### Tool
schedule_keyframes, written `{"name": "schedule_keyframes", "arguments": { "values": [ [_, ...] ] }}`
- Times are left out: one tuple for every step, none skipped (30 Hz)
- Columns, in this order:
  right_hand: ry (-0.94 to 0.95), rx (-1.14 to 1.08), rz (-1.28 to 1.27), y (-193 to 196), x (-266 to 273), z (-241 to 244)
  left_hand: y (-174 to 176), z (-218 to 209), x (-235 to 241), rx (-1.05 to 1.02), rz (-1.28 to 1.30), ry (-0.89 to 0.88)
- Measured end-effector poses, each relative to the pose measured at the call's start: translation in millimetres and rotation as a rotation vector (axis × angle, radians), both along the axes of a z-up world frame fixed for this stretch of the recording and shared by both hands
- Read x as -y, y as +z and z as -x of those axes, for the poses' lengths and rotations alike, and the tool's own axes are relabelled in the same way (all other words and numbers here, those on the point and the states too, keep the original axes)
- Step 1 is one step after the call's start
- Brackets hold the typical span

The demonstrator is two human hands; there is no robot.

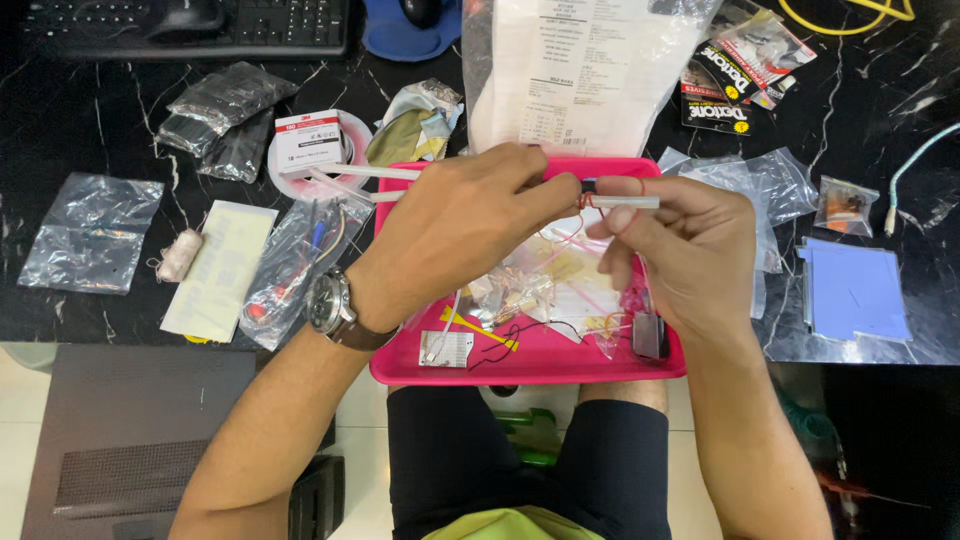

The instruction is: The person sits at a cluttered electronics workbench and organizes small components from a pink tray. They pick up items such as syringes, wires, and small parts, place them into clear plastic bags, and arrange them on the table. The person occasionally moves items between the tray and the table, handling them one at a time.

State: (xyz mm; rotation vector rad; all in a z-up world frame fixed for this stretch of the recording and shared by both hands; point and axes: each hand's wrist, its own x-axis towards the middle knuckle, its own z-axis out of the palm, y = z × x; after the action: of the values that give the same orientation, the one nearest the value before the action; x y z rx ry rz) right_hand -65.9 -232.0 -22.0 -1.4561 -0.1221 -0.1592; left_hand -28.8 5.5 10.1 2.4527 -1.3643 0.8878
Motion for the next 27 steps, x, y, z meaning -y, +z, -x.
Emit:
{"name": "schedule_keyframes", "arguments": {
  "values": [
    [-0.002,0.001,-0.001,-7.2,4.1,-0.6,1.0,0.1,1.2,0.001,-0.001,-0.002],
    [0.053,-0.047,-0.224,-14.3,8.1,-1.1,2.2,0.4,2.2,-0.007,0.000,-0.007],
    [0.110,-0.095,-0.446,-21.3,11.5,-2.1,3.2,1.1,2.5,-0.015,0.002,-0.008],
    [0.111,-0.096,-0.446,-24.7,14.3,-4.1,1.9,0.6,3.8,-0.015,0.002,-0.007],
    [0.143,-0.077,-0.478,-28.0,16.6,-7.1,1.0,0.3,4.5,-0.062,0.014,0.016],
    [0.174,-0.059,-0.510,-31.4,19.0,-10.3,0.0,-0.2,5.4,-0.109,0.027,0.039],
    [0.172,-0.059,-0.512,-24.2,9.4,-9.2,-0.8,0.0,4.5,-0.110,0.025,0.038],
    [0.047,-0.010,-0.267,-17.4,0.1,-8.4,-1.9,0.0,3.8,-0.022,-0.006,0.042],
    [-0.080,0.031,-0.020,-10.8,-7.9,-6.5,-4.0,0.6,4.4,0.063,-0.035,0.044],
    [-0.084,0.027,-0.019,-11.2,-7.0,-8.8,-6.0,0.4,6.5,0.059,-0.034,0.040],
    [-0.078,0.030,-0.003,-11.6,-7.2,-11.3,-7.9,0.8,7.5,-0.013,0.040,0.037],
    [-0.073,0.032,0.013,-11.7,-7.8,-13.8,-9.4,1.3,8.2,-0.084,0.114,0.034],
    [-0.072,0.035,0.013,-12.3,-3.1,-16.5,-3.0,2.1,3.8,-0.081,0.114,0.035],
    [-0.118,0.042,-0.070,-12.9,1.4,-19.2,3.5,3.0,-0.9,-0.249,0.283,-0.028],
    [-0.163,0.046,-0.150,-13.8,6.1,-20.9,8.9,5.1,-5.5,-0.420,0.454,-0.091],
    [-0.161,0.044,-0.148,-12.3,9.3,-20.6,13.1,5.2,-9.4,-0.421,0.457,-0.088],
    [-0.129,0.053,0.170,-10.8,12.4,-20.7,17.3,5.2,-13.4,-0.449,0.516,-0.053],
    [-0.094,0.063,0.487,-9.3,15.5,-20.8,21.5,5.2,-17.5,-0.478,0.575,-0.017],
    [-0.090,0.060,0.489,-9.2,14.4,-23.1,24.7,8.4,-18.7,-0.481,0.577,-0.013],
    [0.062,-0.059,0.785,-8.9,13.6,-25.2,28.2,11.5,-19.9,-0.687,0.755,-0.042],
    [0.211,-0.177,1.075,-7.4,13.5,-28.5,32.9,12.6,-20.1,-0.893,0.926,-0.081],
    [0.208,-0.175,1.076,-19.3,13.6,-32.3,32.0,8.8,-21.8,-0.891,0.926,-0.084],
    [0.266,-0.140,1.197,-31.3,13.9,-36.1,30.8,5.4,-23.4,-0.927,1.024,-0.130],
    [0.324,-0.104,1.318,-43.3,13.9,-39.8,29.3,2.2,-25.2,-0.963,1.122,-0.177],
    [0.331,-0.100,1.320,-41.9,13.3,-39.3,27.3,1.2,-25.9,-0.959,1.127,-0.171],
    [0.361,-0.099,1.360,-40.7,12.5,-38.8,25.1,0.0,-26.7,-1.008,1.191,-0.161],
    [0.388,-0.103,1.397,-39.9,12.3,-37.3,22.7,-1.7,-26.9,-1.062,1.252,-0.153]
  ]
}}
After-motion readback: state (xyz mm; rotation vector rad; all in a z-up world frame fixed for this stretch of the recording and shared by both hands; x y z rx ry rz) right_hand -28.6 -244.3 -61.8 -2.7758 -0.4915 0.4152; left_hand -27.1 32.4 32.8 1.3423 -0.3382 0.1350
